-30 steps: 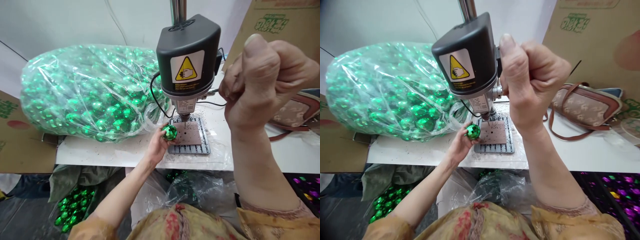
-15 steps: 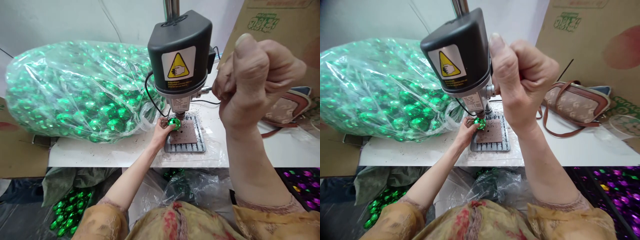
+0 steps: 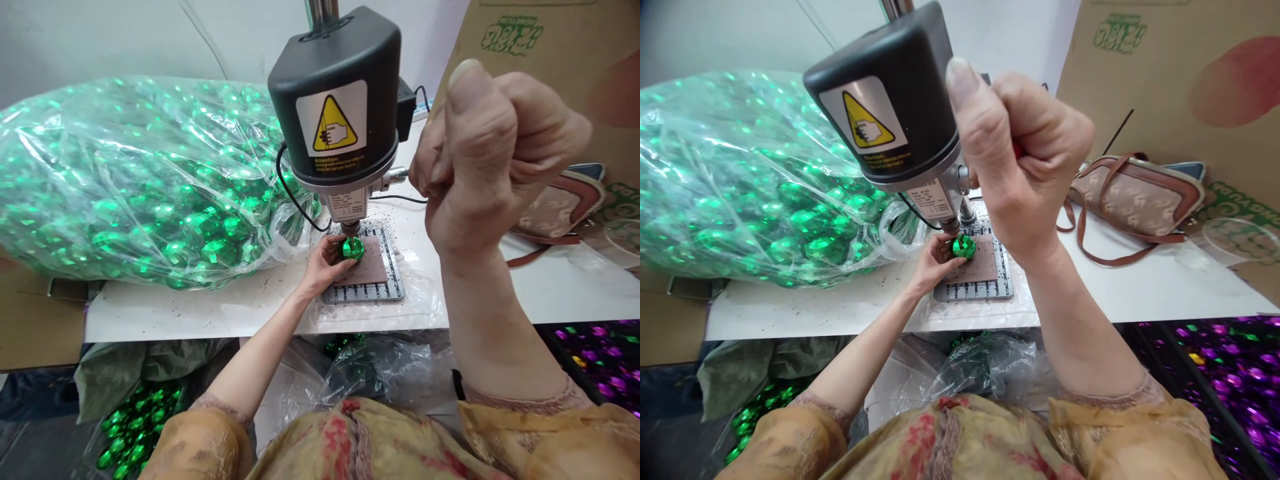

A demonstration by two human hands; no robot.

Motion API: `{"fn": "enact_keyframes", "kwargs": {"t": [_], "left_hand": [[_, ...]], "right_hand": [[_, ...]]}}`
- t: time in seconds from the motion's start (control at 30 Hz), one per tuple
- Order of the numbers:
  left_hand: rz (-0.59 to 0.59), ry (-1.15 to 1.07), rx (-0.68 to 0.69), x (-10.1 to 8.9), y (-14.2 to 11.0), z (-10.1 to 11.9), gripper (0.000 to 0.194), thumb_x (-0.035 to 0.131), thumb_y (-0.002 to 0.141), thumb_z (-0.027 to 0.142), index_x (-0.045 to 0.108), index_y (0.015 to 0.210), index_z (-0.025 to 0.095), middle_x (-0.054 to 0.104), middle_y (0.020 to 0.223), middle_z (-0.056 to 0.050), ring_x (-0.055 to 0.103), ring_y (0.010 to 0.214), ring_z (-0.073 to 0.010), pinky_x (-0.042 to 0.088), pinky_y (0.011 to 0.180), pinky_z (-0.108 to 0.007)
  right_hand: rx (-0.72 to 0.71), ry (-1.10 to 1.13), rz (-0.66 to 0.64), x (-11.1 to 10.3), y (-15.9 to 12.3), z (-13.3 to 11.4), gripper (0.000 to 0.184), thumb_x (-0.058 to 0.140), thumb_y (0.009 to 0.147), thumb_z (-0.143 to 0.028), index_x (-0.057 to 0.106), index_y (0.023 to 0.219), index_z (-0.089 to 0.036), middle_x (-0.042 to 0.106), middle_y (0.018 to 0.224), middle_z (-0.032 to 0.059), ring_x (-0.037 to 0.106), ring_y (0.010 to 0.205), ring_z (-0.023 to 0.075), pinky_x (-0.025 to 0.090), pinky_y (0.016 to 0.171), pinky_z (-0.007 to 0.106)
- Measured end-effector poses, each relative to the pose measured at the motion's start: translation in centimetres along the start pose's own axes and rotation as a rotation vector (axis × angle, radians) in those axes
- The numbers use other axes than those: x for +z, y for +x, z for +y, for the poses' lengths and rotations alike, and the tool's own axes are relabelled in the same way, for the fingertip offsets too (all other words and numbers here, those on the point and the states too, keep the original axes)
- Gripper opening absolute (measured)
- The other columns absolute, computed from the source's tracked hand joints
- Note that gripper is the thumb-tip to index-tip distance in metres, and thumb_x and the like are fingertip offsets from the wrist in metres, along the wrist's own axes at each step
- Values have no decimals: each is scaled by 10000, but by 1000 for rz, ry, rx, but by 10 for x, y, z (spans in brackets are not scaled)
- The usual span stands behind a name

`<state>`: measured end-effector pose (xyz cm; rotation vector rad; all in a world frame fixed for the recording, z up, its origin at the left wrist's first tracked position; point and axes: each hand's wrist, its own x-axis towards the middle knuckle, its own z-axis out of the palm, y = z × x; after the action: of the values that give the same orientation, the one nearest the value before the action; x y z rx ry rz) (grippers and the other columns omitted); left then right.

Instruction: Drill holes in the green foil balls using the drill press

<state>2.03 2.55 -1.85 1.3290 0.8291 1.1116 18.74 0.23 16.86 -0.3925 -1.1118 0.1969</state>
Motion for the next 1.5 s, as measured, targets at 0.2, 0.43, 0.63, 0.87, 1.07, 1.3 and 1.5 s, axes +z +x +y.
{"fn": "enact_keyframes", "kwargs": {"t": [0.2, 0.43, 0.63, 0.87, 1.07, 1.3, 1.5], "left_hand": [[-21, 29, 51, 8, -8, -1, 553, 911, 675, 407, 597, 1094, 227, 683, 1179, -75, 637, 1192, -233, 482, 1084, -418], [44, 103, 72, 15, -12, -3, 546, 902, 695, 374, 597, 1120, 218, 695, 1167, -80, 654, 1154, -238, 484, 1060, -423], [48, 157, 82, 13, -14, -5, 555, 892, 704, 396, 604, 1140, 210, 685, 1211, -96, 640, 1186, -254, 477, 1070, -431], [46, 166, 94, 12, -13, -7, 558, 890, 705, 403, 605, 1148, 218, 684, 1221, -93, 634, 1202, -256, 471, 1087, -437], [36, 168, 96, 13, -14, -6, 554, 877, 723, 413, 595, 1157, 217, 684, 1225, -97, 631, 1209, -256, 478, 1083, -442], [43, 161, 101, 13, -14, -8, 556, 885, 714, 403, 606, 1156, 212, 686, 1225, -97, 635, 1201, -252, 474, 1087, -428], [34, 173, 116, 12, -15, -11, 558, 876, 731, 403, 591, 1170, 212, 669, 1259, -96, 632, 1210, -247, 478, 1087, -427]], "right_hand": [[26, -13, -5, -1, -1, -2, 443, 530, 925, -213, 304, 546, -167, 300, 480, -72, 361, 461, -16, 236, 499, 203], [28, -17, 42, 4, 0, 0, 472, 569, 914, -213, 300, 527, -181, 308, 462, -67, 335, 439, 1, 215, 493, 230], [13, -48, 94, 9, -1, -1, 554, 598, 901, -414, 272, 511, -194, 265, 445, -61, 306, 414, 18, 190, 479, 266], [39, -169, 18, -13, -24, -4, 605, 613, 889, -460, 242, 492, -195, 284, 447, -33, 311, 411, 72, 221, 446, 321], [-34, -94, 49, -17, -32, 10, 665, 626, 869, -430, 170, 455, -178, 241, 420, -26, 257, 395, 69, 163, 444, 335], [-203, -16, 40, -21, -39, 23, 591, 597, 871, -250, 152, 493, -159, 244, 421, -49, 268, 378, 48, 171, 427, 294], [-254, -32, 3, -27, -47, 28, 553, 577, 866, -180, 160, 503, -161, 256, 430, -56, 284, 386, 40, 225, 415, 269]]}}
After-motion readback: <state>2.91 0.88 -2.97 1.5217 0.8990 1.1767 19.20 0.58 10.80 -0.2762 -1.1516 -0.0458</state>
